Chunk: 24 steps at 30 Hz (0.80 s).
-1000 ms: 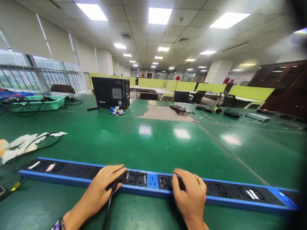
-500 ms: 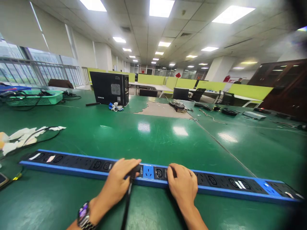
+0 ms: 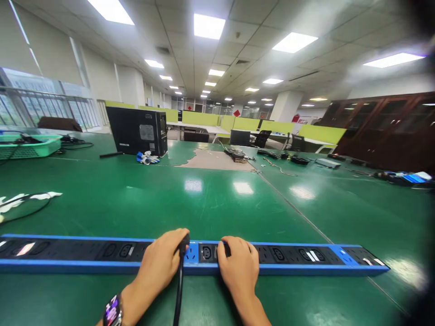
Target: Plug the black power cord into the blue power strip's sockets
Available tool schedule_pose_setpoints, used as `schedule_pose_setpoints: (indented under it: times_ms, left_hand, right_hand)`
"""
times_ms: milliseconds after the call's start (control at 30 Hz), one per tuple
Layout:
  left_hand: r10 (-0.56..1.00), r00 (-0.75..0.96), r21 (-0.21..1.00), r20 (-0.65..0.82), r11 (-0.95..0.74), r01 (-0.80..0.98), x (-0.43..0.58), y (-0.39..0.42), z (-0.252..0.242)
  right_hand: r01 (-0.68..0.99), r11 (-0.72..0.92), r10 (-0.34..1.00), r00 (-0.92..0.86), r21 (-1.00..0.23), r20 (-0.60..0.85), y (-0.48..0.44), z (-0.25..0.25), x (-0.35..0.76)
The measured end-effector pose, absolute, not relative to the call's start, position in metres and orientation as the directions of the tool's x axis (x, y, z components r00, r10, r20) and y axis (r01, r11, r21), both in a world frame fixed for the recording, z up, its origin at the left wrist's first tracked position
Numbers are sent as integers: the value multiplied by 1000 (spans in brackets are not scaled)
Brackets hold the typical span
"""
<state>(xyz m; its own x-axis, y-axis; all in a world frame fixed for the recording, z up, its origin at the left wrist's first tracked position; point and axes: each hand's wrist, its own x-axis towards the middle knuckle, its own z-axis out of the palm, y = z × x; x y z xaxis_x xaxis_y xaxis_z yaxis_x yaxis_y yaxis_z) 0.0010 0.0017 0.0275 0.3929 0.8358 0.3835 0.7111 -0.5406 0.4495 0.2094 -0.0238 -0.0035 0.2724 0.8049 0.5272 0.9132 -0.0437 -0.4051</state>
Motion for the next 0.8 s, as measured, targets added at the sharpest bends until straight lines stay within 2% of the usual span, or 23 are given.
schedule_pose_setpoints:
  times_ms: [167, 367, 567, 800]
  left_hand:
    - [871, 355, 525, 341, -489, 697, -3, 2, 21]
    - [926, 208, 634, 316, -369, 679, 0, 1, 16]
    - [882, 294, 563, 368, -463, 685, 5, -1, 19]
    - [808, 439, 498, 394, -589, 636, 8, -5, 29]
  right_hand:
    - [904, -68, 807, 299, -422, 510, -23, -1, 207]
    - [906, -75, 812, 298, -416, 502, -23, 0, 208]
    - [911, -65, 794, 294, -407, 532, -23, -1, 207]
    - [903, -86, 815, 307, -422, 491, -23, 1, 207]
